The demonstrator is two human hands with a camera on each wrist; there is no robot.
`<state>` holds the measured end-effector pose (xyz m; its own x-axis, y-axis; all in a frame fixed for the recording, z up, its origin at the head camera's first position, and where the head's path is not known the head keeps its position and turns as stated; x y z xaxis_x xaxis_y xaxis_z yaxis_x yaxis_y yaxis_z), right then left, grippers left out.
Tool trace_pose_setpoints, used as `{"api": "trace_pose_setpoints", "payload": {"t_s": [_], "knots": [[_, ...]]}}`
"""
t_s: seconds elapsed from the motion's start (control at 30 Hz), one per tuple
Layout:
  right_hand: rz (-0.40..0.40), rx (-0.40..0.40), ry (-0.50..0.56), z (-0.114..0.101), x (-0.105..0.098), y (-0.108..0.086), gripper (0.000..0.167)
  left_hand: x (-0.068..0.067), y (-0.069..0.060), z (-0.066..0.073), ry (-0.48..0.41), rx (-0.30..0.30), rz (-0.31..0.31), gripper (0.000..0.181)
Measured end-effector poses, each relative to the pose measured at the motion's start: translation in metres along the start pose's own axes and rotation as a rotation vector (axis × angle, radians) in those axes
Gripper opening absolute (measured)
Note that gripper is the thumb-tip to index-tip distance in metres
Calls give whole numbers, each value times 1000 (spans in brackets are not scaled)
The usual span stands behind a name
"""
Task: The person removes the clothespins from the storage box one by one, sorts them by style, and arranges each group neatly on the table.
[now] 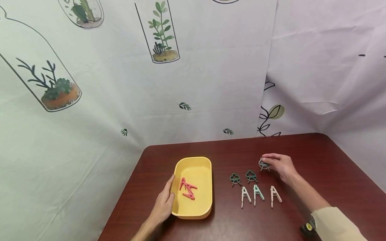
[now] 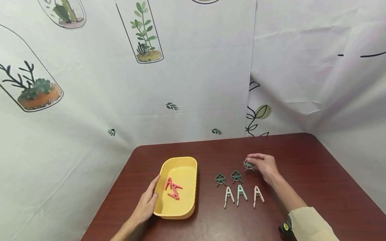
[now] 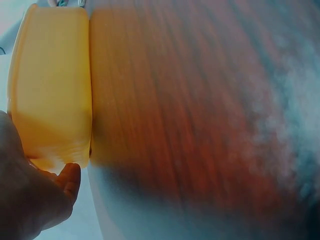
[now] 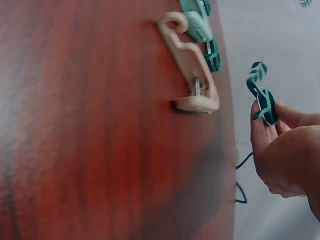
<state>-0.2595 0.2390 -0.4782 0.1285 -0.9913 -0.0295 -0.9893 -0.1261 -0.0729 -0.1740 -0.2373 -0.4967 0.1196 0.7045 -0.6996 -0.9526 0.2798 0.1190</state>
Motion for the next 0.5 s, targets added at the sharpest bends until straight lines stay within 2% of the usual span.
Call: {"api": "trace_pose_setpoints", "payload": {"t_s": [0.23, 0.5], "knots": [[-12, 52, -6, 10, -7, -4, 35, 0, -1, -1, 15, 19, 12, 66], [-42, 50, -13, 16, -10, -7, 29, 0, -1, -2, 1, 18, 11, 66]]}}
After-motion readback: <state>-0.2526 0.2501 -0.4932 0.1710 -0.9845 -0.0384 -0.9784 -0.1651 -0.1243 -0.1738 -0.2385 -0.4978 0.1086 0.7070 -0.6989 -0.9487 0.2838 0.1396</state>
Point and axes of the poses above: each hand's wrist, its own y-axis towards the middle knuckle, its own x-axis out of the palm, z = x × y, the point moved 1 cm from there along y, towards the middle knuckle, and after that the axes turned 12 degrees about -z, right-handed, at the moved point
